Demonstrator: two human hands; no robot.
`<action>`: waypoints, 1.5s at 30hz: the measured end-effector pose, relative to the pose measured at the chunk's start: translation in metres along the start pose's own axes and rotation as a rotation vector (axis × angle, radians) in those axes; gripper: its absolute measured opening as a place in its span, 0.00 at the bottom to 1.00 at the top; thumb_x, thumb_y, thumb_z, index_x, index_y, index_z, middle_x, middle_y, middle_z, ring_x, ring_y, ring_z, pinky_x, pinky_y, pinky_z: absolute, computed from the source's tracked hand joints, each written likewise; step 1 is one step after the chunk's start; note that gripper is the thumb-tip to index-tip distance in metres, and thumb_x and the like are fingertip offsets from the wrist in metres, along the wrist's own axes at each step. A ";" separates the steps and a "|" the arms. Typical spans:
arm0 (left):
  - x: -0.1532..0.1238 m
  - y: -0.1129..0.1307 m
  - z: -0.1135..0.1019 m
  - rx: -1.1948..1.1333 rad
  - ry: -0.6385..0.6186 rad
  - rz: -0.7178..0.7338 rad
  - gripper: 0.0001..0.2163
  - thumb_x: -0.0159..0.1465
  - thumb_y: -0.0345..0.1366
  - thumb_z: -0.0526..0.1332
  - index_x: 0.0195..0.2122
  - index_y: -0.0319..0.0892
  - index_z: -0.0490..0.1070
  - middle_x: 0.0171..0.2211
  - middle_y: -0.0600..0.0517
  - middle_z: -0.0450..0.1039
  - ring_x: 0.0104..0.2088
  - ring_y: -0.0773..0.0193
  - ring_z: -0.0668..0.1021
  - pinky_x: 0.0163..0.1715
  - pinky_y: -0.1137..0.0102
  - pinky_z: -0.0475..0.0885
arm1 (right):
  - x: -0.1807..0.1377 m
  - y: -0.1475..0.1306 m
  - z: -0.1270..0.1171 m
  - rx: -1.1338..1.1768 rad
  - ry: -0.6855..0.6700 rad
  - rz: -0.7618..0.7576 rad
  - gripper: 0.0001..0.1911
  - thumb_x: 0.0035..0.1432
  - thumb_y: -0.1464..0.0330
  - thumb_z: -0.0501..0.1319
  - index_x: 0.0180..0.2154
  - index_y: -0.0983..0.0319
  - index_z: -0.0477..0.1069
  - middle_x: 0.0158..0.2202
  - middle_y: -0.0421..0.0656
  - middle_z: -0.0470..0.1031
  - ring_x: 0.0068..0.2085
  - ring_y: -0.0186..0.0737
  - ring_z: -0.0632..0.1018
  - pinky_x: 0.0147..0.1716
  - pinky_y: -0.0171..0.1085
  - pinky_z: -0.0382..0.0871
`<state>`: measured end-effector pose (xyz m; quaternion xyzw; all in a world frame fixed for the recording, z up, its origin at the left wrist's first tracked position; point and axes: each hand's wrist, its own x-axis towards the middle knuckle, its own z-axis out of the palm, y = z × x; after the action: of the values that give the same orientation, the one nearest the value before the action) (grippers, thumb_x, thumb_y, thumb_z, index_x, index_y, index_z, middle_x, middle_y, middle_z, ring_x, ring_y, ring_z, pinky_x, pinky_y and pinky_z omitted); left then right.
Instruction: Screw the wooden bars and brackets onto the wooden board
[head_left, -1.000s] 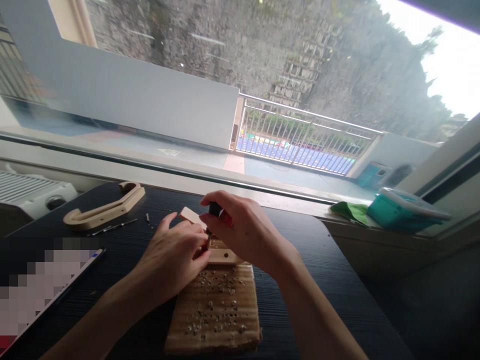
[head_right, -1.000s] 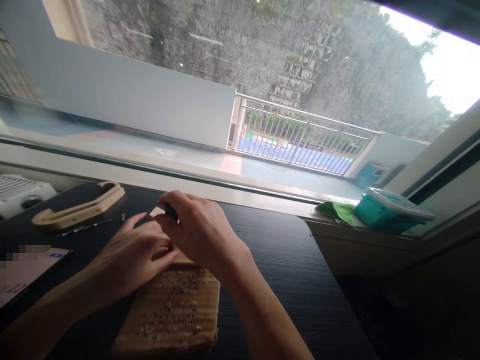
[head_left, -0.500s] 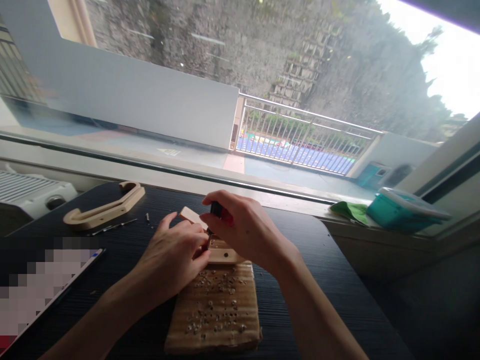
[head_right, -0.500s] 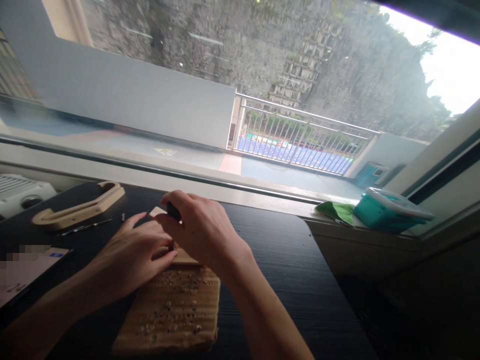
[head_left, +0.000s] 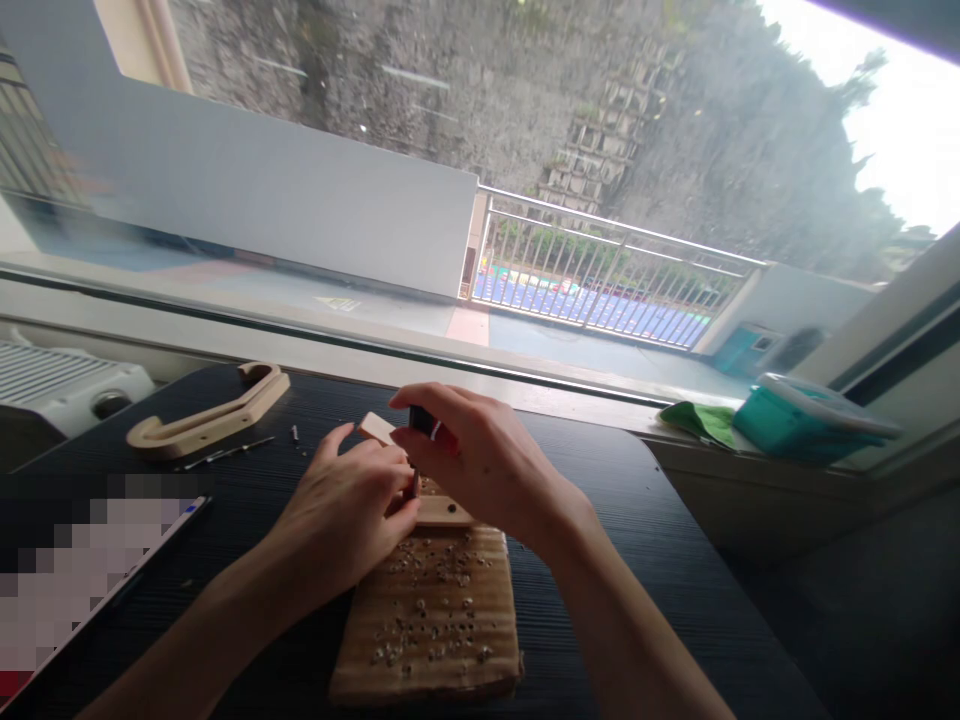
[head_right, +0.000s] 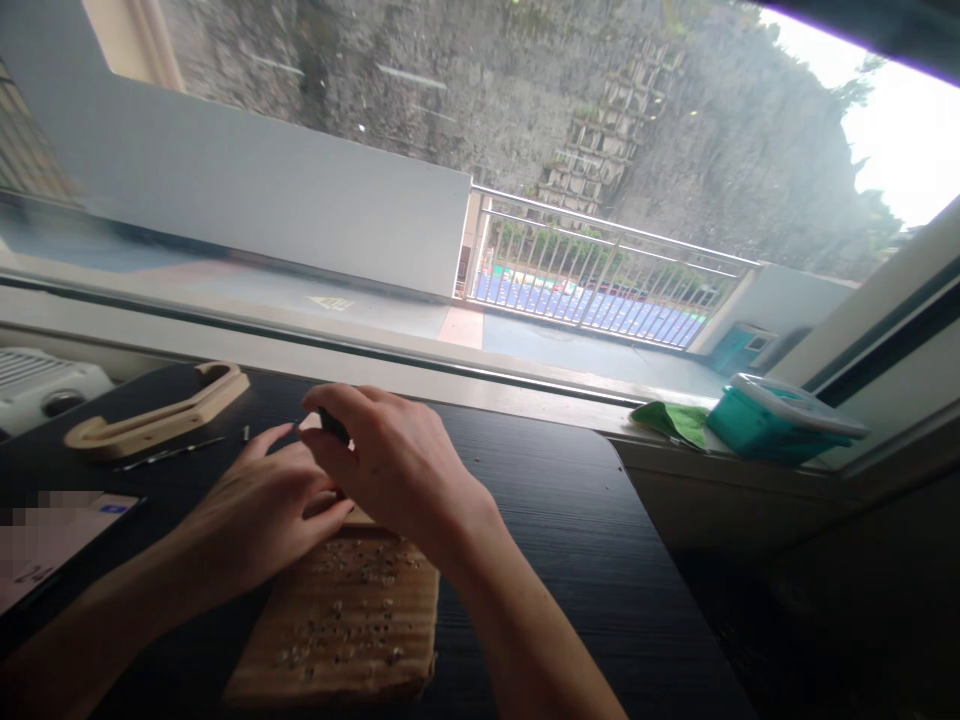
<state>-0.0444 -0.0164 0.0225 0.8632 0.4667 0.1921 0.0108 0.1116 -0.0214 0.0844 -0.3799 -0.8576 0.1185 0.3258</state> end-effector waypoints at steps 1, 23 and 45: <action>0.000 0.000 0.000 0.003 -0.002 0.000 0.09 0.56 0.34 0.55 0.26 0.47 0.75 0.33 0.52 0.77 0.41 0.54 0.75 0.55 0.47 0.52 | 0.000 -0.001 0.000 -0.010 -0.008 -0.003 0.14 0.60 0.67 0.56 0.49 0.60 0.68 0.39 0.42 0.74 0.34 0.31 0.73 0.32 0.31 0.62; -0.002 0.001 -0.001 0.025 0.011 0.024 0.10 0.57 0.33 0.54 0.28 0.48 0.75 0.35 0.52 0.77 0.40 0.56 0.75 0.55 0.48 0.52 | -0.003 -0.001 -0.005 0.005 -0.027 -0.021 0.21 0.57 0.74 0.56 0.53 0.59 0.66 0.38 0.40 0.75 0.32 0.30 0.72 0.33 0.31 0.62; -0.001 0.001 -0.001 0.039 -0.003 0.013 0.10 0.57 0.35 0.54 0.28 0.47 0.75 0.35 0.52 0.77 0.42 0.56 0.75 0.54 0.49 0.53 | -0.002 0.000 -0.002 0.078 0.001 -0.033 0.16 0.57 0.73 0.56 0.48 0.61 0.68 0.40 0.42 0.74 0.30 0.29 0.71 0.32 0.30 0.63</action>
<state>-0.0445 -0.0174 0.0231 0.8665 0.4649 0.1816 -0.0064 0.1140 -0.0225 0.0847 -0.3529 -0.8582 0.1463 0.3427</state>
